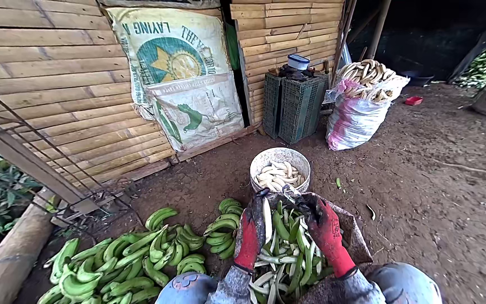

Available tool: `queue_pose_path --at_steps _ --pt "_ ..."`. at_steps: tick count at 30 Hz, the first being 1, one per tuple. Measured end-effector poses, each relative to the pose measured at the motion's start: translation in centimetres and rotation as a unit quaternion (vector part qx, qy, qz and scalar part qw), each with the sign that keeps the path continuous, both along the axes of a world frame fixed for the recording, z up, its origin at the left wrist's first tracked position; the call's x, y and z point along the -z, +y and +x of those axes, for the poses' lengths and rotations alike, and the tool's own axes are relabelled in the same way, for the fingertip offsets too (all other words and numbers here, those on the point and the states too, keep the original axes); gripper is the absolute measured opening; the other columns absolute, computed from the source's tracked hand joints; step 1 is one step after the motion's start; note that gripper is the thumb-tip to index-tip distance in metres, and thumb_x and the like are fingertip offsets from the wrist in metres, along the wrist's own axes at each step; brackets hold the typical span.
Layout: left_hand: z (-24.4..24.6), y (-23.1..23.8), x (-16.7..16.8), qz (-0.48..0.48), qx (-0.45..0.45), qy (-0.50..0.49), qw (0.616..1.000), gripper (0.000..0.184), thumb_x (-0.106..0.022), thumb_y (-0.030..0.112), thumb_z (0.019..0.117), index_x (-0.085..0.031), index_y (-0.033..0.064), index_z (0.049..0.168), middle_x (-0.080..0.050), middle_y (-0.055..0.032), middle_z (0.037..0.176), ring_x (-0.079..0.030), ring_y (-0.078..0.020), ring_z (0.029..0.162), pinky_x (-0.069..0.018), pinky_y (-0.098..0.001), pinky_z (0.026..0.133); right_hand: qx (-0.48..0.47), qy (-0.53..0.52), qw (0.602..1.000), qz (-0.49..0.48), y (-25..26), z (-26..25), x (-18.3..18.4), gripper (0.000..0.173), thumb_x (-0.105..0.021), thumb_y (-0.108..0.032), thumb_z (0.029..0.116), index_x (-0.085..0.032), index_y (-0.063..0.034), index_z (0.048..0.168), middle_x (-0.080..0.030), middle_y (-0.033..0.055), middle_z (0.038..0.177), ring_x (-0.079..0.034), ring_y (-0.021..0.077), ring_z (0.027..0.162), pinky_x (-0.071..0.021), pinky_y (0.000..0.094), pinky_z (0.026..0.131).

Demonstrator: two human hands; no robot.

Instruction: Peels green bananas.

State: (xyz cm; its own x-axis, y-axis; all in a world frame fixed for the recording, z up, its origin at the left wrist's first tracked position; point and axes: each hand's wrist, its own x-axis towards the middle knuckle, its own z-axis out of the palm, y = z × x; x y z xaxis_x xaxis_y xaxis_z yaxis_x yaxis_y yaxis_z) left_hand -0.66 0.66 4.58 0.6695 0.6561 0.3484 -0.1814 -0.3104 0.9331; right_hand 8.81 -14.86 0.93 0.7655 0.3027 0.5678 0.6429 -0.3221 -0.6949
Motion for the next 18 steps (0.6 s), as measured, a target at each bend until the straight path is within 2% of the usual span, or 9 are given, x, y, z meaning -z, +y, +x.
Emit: queue_pose_path --at_steps 2,3,6,8,10,12,13,15,18 --pt "3.2 1.5 -2.2 0.018 -0.066 -0.058 0.996 0.041 -0.033 0.012 0.1090 -0.049 -0.0075 0.141 -0.058 -0.0210 0.138 -0.056 -0.0166 0.127 -0.0412 -0.0304 0.111 -0.014 -0.016 1.000 0.024 -0.2 0.0 0.2 0.035 -0.066 -0.016 0.0893 -0.072 0.0005 0.120 -0.073 0.0179 0.109 -0.072 0.0304 0.100 -0.0573 0.0464 0.091" --pt "5.3 3.1 -2.5 0.054 -0.090 -0.040 0.994 0.043 -0.039 0.013 0.1087 -0.043 -0.0033 0.149 -0.055 -0.0232 0.142 -0.054 -0.0251 0.131 -0.0396 -0.0390 0.114 -0.021 -0.009 0.999 0.024 -0.1 -0.2 0.3 0.036 -0.067 -0.017 0.0896 -0.072 0.0005 0.120 -0.073 0.0178 0.109 -0.072 0.0298 0.100 -0.0571 0.0459 0.091" --pt "10.0 6.0 -2.4 0.171 -0.092 0.098 0.976 0.068 -0.050 0.030 0.1080 -0.016 0.0069 0.162 -0.046 -0.0290 0.148 -0.052 -0.0434 0.132 -0.0407 -0.0572 0.110 -0.027 0.014 0.999 0.018 -0.3 -0.8 0.9 0.034 -0.067 -0.019 0.0908 -0.072 0.0006 0.118 -0.074 0.0169 0.106 -0.072 0.0281 0.097 -0.0575 0.0445 0.090" --pt "10.0 4.7 -1.2 0.195 -0.065 0.185 0.961 0.069 -0.052 0.035 0.1066 -0.022 0.0030 0.160 -0.049 -0.0310 0.144 -0.054 -0.0442 0.130 -0.0418 -0.0570 0.110 -0.024 0.037 0.999 0.021 -0.9 -0.3 0.6 0.035 -0.065 -0.022 0.0941 -0.071 0.0001 0.120 -0.073 0.0156 0.107 -0.071 0.0243 0.099 -0.0572 0.0410 0.092" --pt "8.4 2.6 1.8 0.192 -0.008 0.339 0.921 0.059 -0.051 0.037 0.1063 -0.042 -0.0016 0.150 -0.061 -0.0269 0.132 -0.060 -0.0382 0.125 -0.0436 -0.0524 0.110 -0.010 0.075 0.997 0.011 -1.6 0.4 0.3 0.043 -0.065 -0.031 0.0953 -0.068 -0.0018 0.126 -0.072 0.0149 0.112 -0.070 0.0232 0.102 -0.0557 0.0412 0.094" --pt "7.6 1.4 5.9 0.152 0.055 0.505 0.848 0.062 -0.051 0.037 0.1059 -0.041 -0.0062 0.149 -0.052 -0.0279 0.144 -0.050 -0.0381 0.138 -0.0372 -0.0529 0.116 -0.009 0.132 0.991 -0.029 -2.1 0.7 -0.1 0.052 -0.068 -0.036 0.0937 -0.063 -0.0019 0.133 -0.069 0.0174 0.118 -0.068 0.0278 0.107 -0.0536 0.0463 0.097" --pt "7.4 1.2 8.5 0.123 0.059 0.538 0.832 0.065 -0.055 0.039 0.1041 -0.041 -0.0071 0.148 -0.051 -0.0277 0.146 -0.049 -0.0376 0.138 -0.0379 -0.0530 0.116 -0.014 0.161 0.985 -0.062 -2.3 0.6 -0.2 0.053 -0.068 -0.034 0.0945 -0.060 -0.0011 0.135 -0.068 0.0193 0.121 -0.067 0.0306 0.110 -0.0519 0.0482 0.099" --pt "7.1 1.1 13.0 0.082 0.031 0.523 0.848 0.072 -0.065 0.035 0.0986 -0.038 -0.0074 0.150 -0.051 -0.0276 0.146 -0.050 -0.0370 0.137 -0.0388 -0.0516 0.115 -0.030 0.208 0.968 -0.140 -2.3 0.2 -0.2 0.050 -0.064 -0.031 0.0986 -0.058 -0.0011 0.138 -0.067 0.0200 0.124 -0.066 0.0321 0.114 -0.0498 0.0489 0.102" --pt "6.9 2.0 15.3 0.042 0.031 0.456 0.888 0.071 -0.072 0.033 0.0945 -0.044 -0.0012 0.149 -0.056 -0.0249 0.142 -0.054 -0.0365 0.133 -0.0415 -0.0528 0.113 -0.050 0.254 0.943 -0.211 -2.3 0.0 0.4 0.045 -0.055 -0.032 0.1038 -0.056 -0.0039 0.139 -0.067 0.0177 0.120 -0.066 0.0304 0.113 -0.0501 0.0480 0.101"
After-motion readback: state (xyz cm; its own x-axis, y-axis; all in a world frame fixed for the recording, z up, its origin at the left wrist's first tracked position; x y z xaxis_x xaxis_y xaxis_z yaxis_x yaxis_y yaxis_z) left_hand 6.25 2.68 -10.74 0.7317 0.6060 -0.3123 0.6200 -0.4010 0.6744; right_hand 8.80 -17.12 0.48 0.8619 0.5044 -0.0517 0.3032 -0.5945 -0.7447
